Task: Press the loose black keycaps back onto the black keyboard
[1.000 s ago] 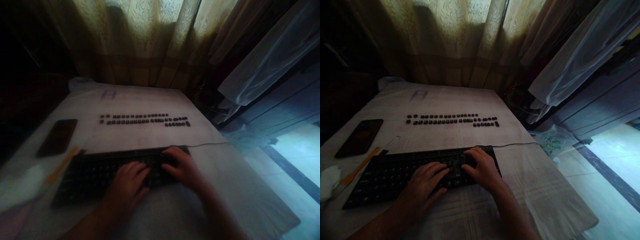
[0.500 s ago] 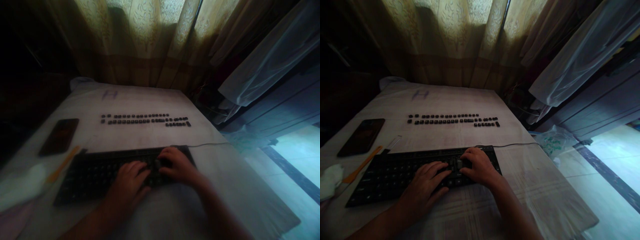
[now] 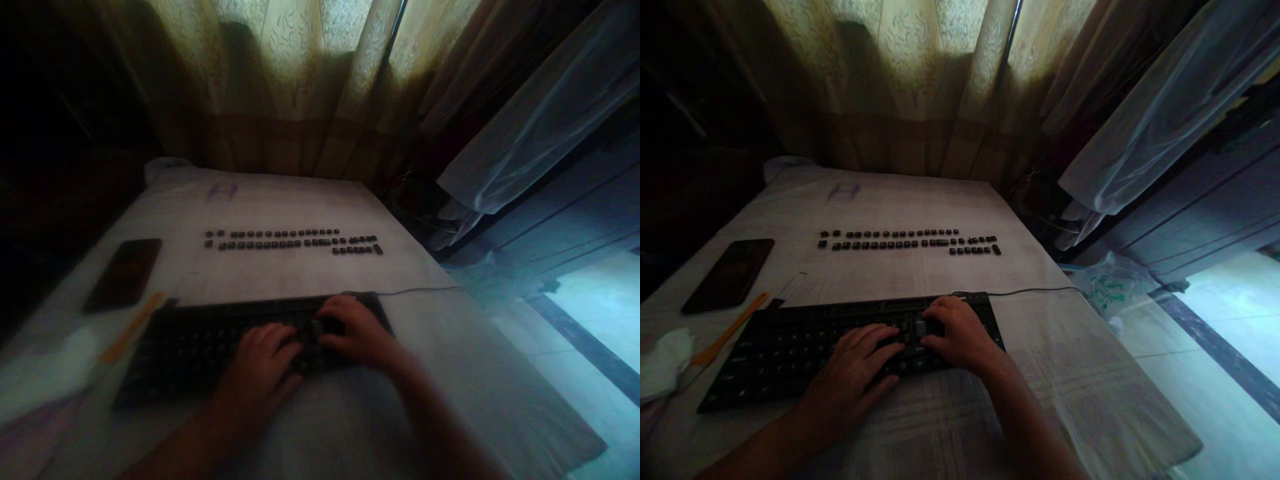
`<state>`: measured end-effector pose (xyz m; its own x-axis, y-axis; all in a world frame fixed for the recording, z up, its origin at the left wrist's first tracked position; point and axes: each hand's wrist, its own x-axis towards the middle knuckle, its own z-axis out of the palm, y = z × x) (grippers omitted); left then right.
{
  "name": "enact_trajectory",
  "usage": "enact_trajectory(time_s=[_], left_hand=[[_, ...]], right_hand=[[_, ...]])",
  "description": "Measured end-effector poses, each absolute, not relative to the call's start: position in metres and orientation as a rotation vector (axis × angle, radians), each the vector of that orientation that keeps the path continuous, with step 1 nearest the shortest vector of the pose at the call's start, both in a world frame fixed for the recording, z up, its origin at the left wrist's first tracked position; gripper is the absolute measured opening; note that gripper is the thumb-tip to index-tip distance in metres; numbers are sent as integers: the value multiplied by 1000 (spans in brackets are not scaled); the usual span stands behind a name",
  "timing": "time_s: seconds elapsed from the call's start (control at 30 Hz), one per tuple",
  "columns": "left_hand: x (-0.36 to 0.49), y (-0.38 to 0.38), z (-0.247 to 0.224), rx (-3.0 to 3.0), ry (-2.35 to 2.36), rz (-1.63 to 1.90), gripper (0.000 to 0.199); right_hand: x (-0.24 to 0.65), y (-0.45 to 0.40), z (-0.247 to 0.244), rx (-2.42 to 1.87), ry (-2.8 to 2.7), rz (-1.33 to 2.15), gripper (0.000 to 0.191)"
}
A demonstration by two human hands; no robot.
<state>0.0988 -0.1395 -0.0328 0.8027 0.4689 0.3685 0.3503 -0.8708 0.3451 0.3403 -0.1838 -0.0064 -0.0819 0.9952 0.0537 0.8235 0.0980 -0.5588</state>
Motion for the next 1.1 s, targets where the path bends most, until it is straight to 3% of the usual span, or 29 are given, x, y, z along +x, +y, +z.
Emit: enact_trajectory(time_s=[0.8,1.1], left_hand=[[100,-141,-31,2864,593,550,34],[100,-141,-33,2892,602,539,43]], right_hand=[[330,-175,17,-1951,-2056,618,31],[326,-171,25,-2002,-2152,597,30]])
